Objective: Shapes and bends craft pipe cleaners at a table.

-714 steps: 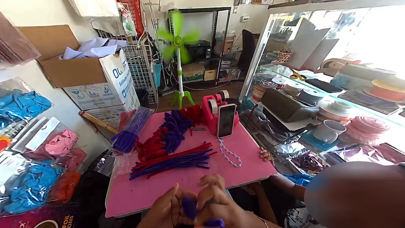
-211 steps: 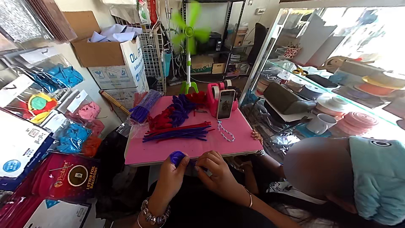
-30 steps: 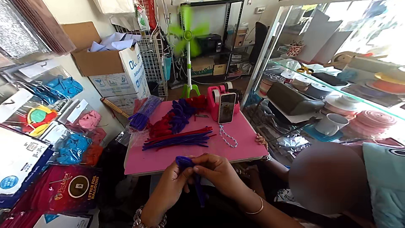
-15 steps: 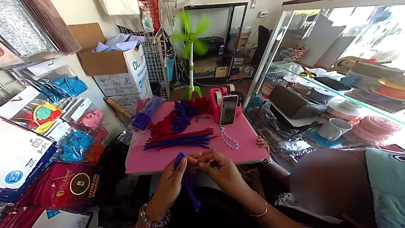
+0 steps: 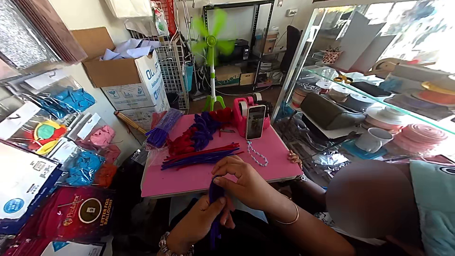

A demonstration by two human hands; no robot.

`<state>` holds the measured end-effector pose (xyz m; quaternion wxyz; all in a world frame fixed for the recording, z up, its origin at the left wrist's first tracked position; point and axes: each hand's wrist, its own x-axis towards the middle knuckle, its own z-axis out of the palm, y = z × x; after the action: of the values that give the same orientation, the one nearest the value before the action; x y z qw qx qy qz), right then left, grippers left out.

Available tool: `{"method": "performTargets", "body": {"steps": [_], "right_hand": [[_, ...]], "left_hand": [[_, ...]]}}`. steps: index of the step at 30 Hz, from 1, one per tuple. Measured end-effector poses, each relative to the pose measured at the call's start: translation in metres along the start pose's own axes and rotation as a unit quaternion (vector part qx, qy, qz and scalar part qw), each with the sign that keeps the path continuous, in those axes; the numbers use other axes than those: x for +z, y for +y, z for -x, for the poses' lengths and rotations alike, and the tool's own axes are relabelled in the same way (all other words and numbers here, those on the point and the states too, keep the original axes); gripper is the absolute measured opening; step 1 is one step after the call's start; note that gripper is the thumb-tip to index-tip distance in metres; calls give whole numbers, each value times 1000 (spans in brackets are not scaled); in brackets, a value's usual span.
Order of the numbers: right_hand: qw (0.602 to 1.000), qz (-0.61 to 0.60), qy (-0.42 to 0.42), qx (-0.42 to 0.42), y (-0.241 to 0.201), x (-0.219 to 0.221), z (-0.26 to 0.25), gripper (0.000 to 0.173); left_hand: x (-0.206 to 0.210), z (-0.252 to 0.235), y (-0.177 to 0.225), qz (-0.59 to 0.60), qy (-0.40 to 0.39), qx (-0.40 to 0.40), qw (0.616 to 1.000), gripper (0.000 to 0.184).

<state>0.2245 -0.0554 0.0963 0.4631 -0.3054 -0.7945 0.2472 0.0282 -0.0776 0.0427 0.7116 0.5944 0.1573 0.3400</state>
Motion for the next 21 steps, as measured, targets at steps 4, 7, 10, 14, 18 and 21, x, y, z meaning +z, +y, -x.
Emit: {"method": "performTargets", "body": {"steps": [4, 7, 10, 14, 18, 21], "right_hand": [[1000, 23, 12, 0, 0, 1, -3, 20], [998, -43, 37, 3, 4, 8, -1, 22], [991, -129, 17, -25, 5, 15, 14, 38], [969, -219, -108, -35, 7, 29, 38, 47], [957, -271, -97, -20, 7, 37, 43, 44], [969, -243, -43, -13, 12, 37, 42, 41]], "left_hand": [[1, 1, -4, 15, -26, 0, 1000, 33], [-1, 1, -5, 76, -8, 17, 997, 32], [-2, 2, -3, 150, -8, 23, 988, 29], [2, 4, 1, 172, -49, 40, 983, 28], [1, 3, -2, 125, -86, 58, 987, 29], [-8, 4, 7, -61, -42, 26, 997, 23]]}}
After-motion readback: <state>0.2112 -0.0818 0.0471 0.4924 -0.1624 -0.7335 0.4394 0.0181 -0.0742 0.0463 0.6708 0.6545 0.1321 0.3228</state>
